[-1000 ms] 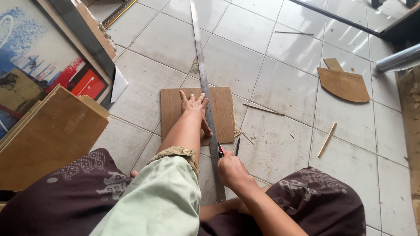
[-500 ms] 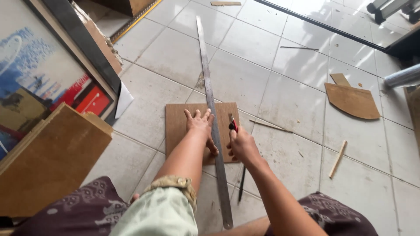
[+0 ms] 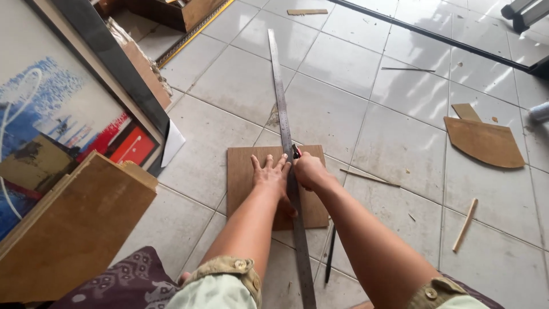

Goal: Measuring and cutting thin wood sheets using a metal ruler and a utility knife.

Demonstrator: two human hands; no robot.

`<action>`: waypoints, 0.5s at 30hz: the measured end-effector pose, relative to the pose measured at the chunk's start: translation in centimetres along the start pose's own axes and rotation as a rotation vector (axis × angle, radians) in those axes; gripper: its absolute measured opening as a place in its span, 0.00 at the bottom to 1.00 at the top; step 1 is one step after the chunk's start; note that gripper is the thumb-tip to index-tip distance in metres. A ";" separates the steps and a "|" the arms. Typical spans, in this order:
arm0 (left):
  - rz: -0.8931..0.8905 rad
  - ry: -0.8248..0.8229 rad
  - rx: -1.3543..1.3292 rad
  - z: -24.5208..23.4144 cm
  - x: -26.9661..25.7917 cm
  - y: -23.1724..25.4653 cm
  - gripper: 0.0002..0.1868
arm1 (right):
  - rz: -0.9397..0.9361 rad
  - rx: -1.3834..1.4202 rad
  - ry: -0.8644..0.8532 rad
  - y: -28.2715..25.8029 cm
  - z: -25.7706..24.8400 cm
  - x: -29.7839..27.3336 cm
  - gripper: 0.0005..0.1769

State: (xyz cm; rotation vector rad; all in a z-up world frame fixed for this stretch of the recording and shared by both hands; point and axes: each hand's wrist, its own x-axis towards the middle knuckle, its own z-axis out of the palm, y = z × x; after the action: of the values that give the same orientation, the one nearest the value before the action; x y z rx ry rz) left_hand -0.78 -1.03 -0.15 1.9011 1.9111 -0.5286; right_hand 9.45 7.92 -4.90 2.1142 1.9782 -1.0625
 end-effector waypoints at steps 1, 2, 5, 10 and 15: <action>0.002 -0.006 -0.003 0.1 0.2 -0.1 0.69 | 0.005 -0.003 -0.005 -0.9 -0.7 -1.5 0.27; 0.002 0.003 0.004 0.2 0.5 -0.1 0.70 | 0.054 -0.272 -0.144 -1.7 -1.4 -3.0 0.27; -0.006 -0.001 0.018 -0.4 -0.2 -0.2 0.70 | 0.275 -0.234 -0.285 -0.2 -1.8 -5.7 0.29; -0.031 -0.009 0.057 -1.4 -1.1 0.7 0.67 | -0.021 -0.601 -0.181 5.6 0.8 -13.2 0.21; -0.073 -0.022 0.098 0.2 1.6 1.1 0.69 | 0.010 -0.297 -0.211 10.4 1.9 -21.2 0.22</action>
State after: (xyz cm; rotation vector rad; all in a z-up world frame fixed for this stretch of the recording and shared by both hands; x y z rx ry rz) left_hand 0.27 0.22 -1.16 1.8833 1.9800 -0.6743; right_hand 19.23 -12.99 0.28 1.7812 1.8885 -0.8830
